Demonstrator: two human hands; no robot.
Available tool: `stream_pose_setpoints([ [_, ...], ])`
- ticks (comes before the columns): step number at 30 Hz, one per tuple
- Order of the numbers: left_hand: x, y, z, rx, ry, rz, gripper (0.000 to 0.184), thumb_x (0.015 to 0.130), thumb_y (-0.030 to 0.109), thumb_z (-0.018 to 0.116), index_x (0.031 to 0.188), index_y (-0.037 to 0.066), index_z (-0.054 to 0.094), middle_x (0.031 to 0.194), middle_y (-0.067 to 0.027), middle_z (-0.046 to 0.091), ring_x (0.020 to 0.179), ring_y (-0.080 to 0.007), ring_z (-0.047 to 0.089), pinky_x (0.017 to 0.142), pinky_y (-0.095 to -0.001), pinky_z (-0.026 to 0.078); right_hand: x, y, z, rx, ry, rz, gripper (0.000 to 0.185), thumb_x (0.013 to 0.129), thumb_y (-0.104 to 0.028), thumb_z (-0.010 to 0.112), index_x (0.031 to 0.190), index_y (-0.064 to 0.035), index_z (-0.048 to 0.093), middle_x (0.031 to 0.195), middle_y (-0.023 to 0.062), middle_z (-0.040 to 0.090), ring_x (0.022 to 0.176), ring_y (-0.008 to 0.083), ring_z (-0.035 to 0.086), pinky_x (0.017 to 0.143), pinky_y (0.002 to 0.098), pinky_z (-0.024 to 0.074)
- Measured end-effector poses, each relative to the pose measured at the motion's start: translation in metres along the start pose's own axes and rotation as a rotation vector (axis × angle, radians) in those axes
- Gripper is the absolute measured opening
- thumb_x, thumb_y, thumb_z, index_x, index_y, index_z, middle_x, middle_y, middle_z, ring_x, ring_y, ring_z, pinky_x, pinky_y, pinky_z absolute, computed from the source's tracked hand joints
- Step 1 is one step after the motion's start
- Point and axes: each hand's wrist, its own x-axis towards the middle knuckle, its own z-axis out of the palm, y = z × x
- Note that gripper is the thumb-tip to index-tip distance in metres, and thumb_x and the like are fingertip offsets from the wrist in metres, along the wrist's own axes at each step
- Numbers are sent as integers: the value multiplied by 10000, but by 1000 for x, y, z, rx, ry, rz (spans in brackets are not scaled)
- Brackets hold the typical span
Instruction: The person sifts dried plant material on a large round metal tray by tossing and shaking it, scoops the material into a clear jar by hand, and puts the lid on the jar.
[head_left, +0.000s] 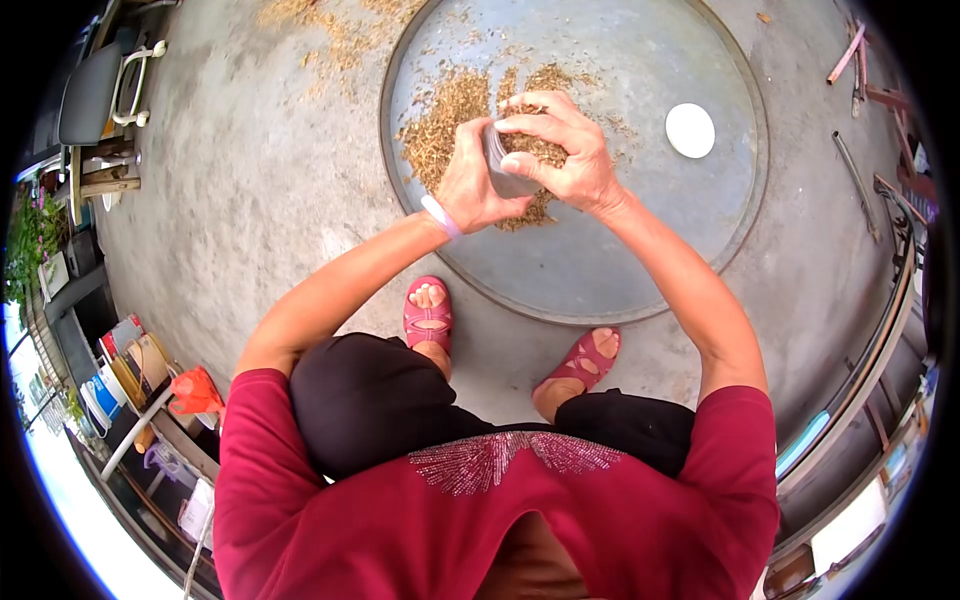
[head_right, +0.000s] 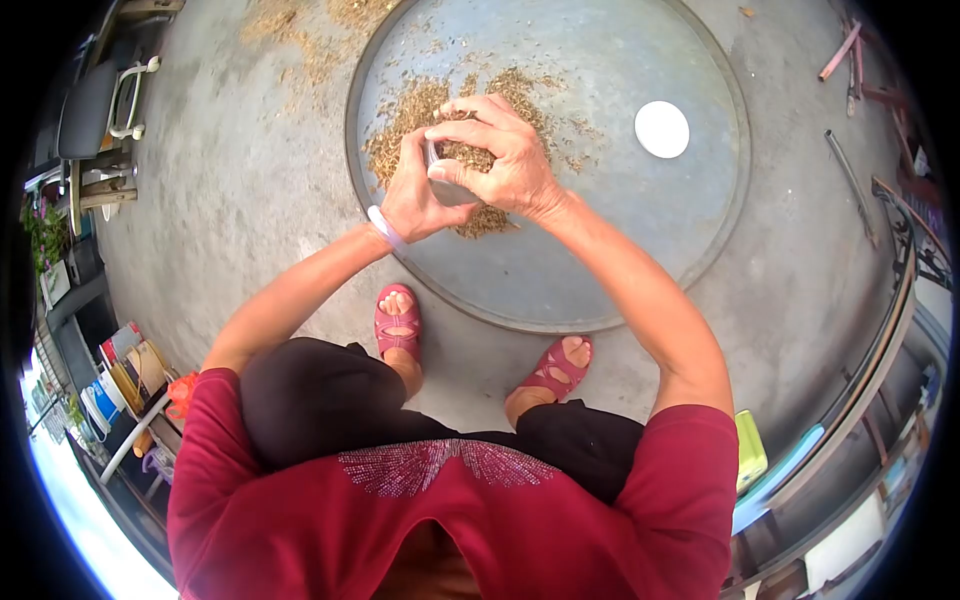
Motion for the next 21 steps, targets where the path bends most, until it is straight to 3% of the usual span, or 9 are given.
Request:
stream_pose_setpoints([
  [7,3,5,-1,-68,6,-113,947,510,253,780,1209,-65,225,1117,-210,383,1043,-292,439,889,-373,376,2,-9,-8,-294,-85,-55,357,740,-266,657,1045,-86,614,1027,127,606,995,242,551,861,306,406],
  [10,2,1,-3,-38,-23,-108,969,517,282,791,1217,-58,214,1148,-205,363,1080,-282,418,923,-377,358,4,-2,-18,508,117,483,366,781,-333,603,1056,-92,612,1046,119,604,1055,262,520,935,322,355],
  [13,-3,-8,-8,-171,-4,-53,975,505,289,798,1203,-59,215,1115,-194,369,1060,-286,413,935,-370,344,-11,45,-39,228,170,627,458,772,-404,593,1095,-78,585,1093,127,579,1129,270,462,979,340,318],
  [16,-13,-28,-24,-359,12,-68,982,530,253,803,1236,-14,174,1184,-176,342,1155,-274,362,1008,-390,272,-48,93,-48,-487,-113,323,669,725,-469,619,1217,-45,462,1244,156,454,1220,282,349,998,366,300],
  [19,-26,-37,-35,-473,8,-30,968,537,227,803,1241,14,174,1217,-163,323,1192,-276,332,1032,-400,235,-72,103,-36,-624,-262,58,870,675,-529,626,1296,-9,308,1353,181,283,1262,309,259,1022,388,264],
  [20,-30,-40,-36,-507,-3,-13,960,540,220,803,1241,23,177,1227,-159,317,1201,-277,324,1038,-403,224,-77,103,-26,-651,-374,68,943,653,-552,620,1314,3,240,1377,194,213,1274,333,213,1036,400,234],
  [21,-32,-45,-38,-541,-14,4,953,542,212,803,1240,31,180,1238,-154,310,1210,-278,315,1043,-406,214,-76,101,-14,-667,-391,55,933,654,-549,618,1309,3,250,1372,195,225,1271,330,222,1037,401,232],
])
